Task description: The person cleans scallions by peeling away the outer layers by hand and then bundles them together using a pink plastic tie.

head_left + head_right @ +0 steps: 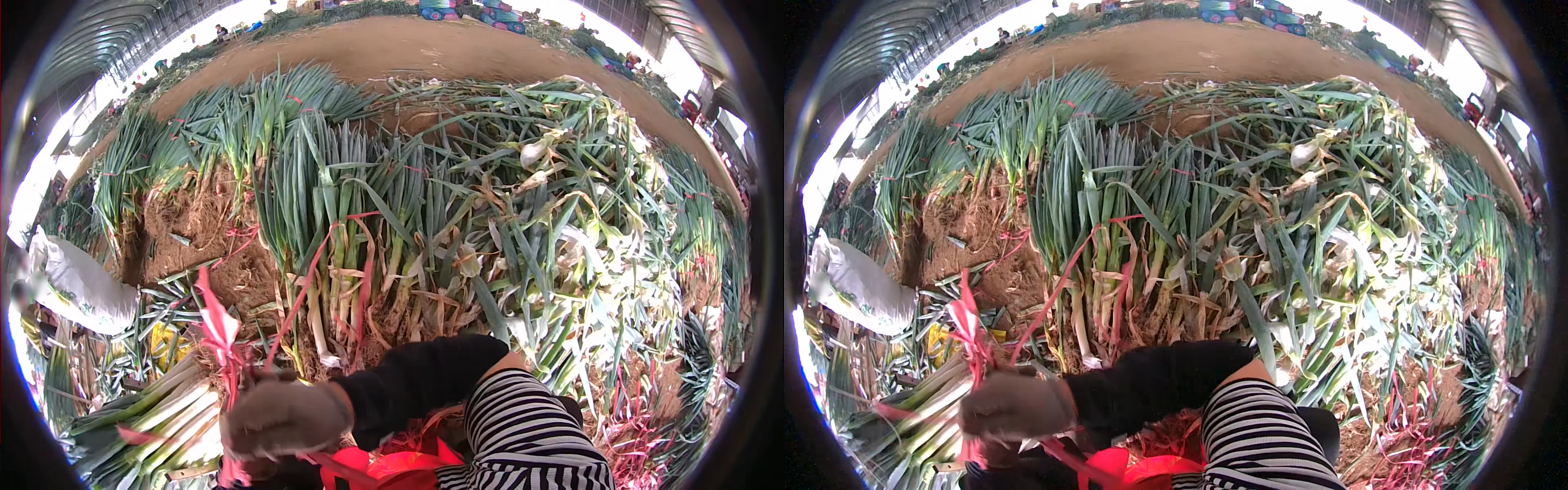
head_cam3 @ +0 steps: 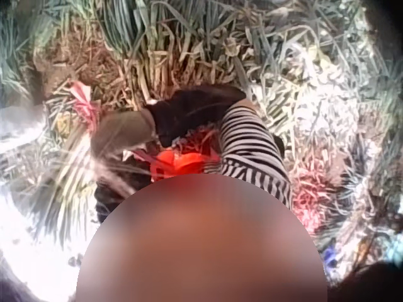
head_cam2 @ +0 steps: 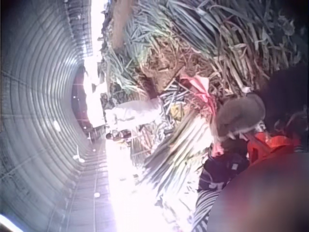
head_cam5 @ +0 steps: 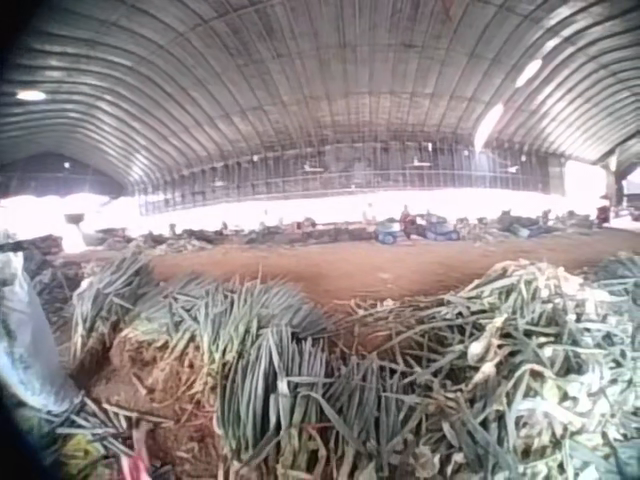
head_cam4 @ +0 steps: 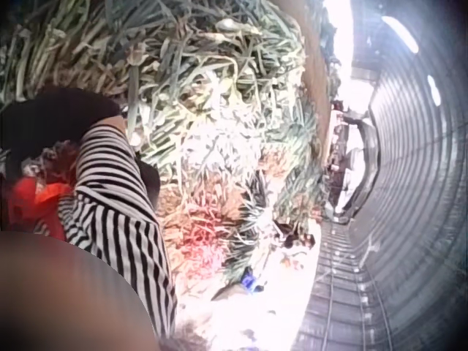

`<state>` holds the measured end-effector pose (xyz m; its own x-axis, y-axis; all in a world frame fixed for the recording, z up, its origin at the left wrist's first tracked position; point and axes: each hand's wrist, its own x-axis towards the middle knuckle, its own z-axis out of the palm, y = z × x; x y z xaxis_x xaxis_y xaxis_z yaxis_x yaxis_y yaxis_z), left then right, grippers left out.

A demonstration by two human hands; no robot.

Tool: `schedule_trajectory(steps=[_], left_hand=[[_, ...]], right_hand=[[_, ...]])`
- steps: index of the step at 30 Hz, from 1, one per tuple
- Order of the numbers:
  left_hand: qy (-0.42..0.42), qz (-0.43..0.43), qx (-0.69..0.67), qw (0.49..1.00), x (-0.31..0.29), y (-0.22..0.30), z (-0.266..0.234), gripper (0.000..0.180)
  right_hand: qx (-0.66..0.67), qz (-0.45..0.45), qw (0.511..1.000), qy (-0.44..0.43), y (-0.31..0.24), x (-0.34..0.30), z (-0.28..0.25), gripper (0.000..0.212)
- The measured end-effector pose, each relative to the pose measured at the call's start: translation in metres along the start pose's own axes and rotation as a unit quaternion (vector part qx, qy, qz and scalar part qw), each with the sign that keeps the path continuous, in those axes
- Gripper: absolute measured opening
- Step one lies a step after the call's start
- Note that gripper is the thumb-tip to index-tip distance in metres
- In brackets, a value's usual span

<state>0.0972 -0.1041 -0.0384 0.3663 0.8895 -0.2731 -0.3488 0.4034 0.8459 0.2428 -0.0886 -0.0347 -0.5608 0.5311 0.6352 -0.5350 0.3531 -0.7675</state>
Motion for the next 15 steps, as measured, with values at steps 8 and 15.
schedule_trajectory(steps=[8,15], left_hand=[[-0.091,-0.008,0.097,0.991,-0.01,0.002,-0.002,0.043],[-0.051,0.21,0.064,0.974,-0.023,0.017,0.03,0.039]], right_hand=[[-0.184,0.088,0.955,0.215,-0.02,-0.001,-0.091,0.039],[-0.031,0.113,0.985,0.128,0.002,-0.031,-0.055,0.074]])
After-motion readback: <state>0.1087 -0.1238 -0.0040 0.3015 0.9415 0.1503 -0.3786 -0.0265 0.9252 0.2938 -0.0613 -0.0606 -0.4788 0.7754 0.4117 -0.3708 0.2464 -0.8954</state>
